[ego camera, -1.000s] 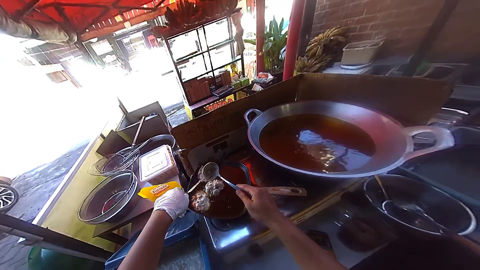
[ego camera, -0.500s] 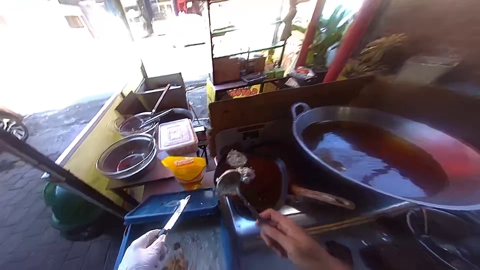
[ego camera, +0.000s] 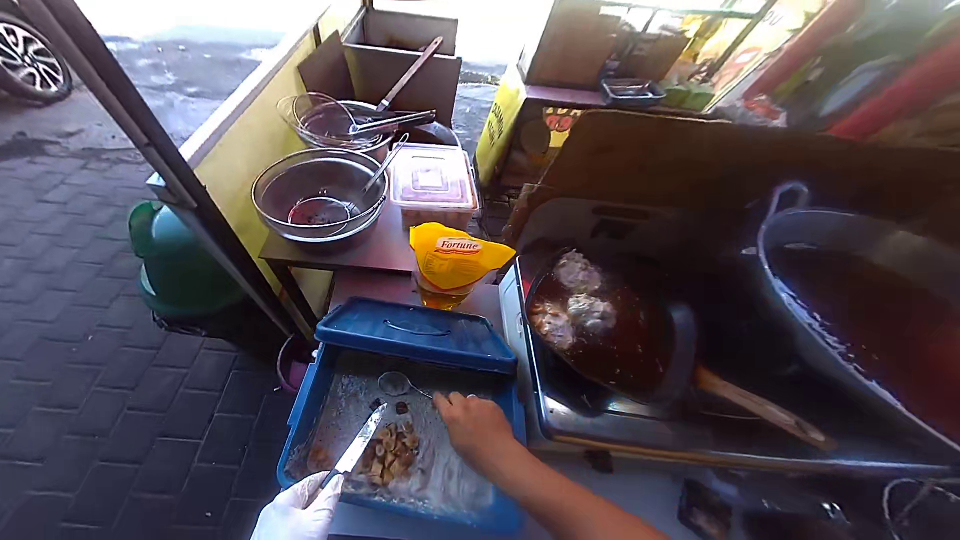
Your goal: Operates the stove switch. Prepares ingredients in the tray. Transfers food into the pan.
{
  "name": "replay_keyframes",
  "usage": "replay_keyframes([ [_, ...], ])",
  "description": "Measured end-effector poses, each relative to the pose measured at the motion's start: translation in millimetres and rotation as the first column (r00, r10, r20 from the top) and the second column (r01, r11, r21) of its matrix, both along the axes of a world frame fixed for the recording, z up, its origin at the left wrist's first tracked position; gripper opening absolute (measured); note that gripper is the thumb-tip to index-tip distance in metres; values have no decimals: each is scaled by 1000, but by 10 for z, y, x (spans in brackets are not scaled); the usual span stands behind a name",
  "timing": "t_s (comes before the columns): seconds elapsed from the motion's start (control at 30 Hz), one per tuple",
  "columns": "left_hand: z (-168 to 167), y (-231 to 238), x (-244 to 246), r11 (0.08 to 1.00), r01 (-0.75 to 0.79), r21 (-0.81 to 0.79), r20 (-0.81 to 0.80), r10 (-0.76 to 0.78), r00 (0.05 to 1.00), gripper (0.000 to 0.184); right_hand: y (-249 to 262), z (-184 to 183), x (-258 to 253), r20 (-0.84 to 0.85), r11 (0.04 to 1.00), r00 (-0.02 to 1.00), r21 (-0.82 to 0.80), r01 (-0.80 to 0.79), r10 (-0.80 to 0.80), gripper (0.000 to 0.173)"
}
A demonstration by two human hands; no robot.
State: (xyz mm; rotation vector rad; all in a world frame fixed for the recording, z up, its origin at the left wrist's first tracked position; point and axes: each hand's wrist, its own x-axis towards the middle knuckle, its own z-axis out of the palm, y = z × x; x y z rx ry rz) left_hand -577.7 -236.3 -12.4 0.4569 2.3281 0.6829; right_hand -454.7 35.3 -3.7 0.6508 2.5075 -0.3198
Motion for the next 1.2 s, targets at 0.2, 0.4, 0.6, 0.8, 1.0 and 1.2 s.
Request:
replay_keyframes([
  [0.2,-94,-63,6,1000,26,-6,-22,-26,999,38,-347,7,443,143,998,988,-16,-57,59,55],
  [0.4,-11,-115,-100,994,112,-16,42,-111,993,38,-421,288,789,235,987,971,-162,-2,40,53],
  [0.6,435,-136,-263,891,452,-32,106,-447,888,41,-437,298,1123,-273,991,961,129,-19,54,39],
  [0.8,506,226,-76,755,522,-396,116,-523,844,45,-634,265,1007,-178,999,983,34,-41,46,37],
  [1.0,629,644,-68,569,605,-557,182,-627,757,47,-567,122,755,-108,991,994,136,-12,27,52],
  [1.2,714,730,55,536,575,-618,162,-629,760,46,-607,152,380,212,1000,977,-12,28,-24,49],
])
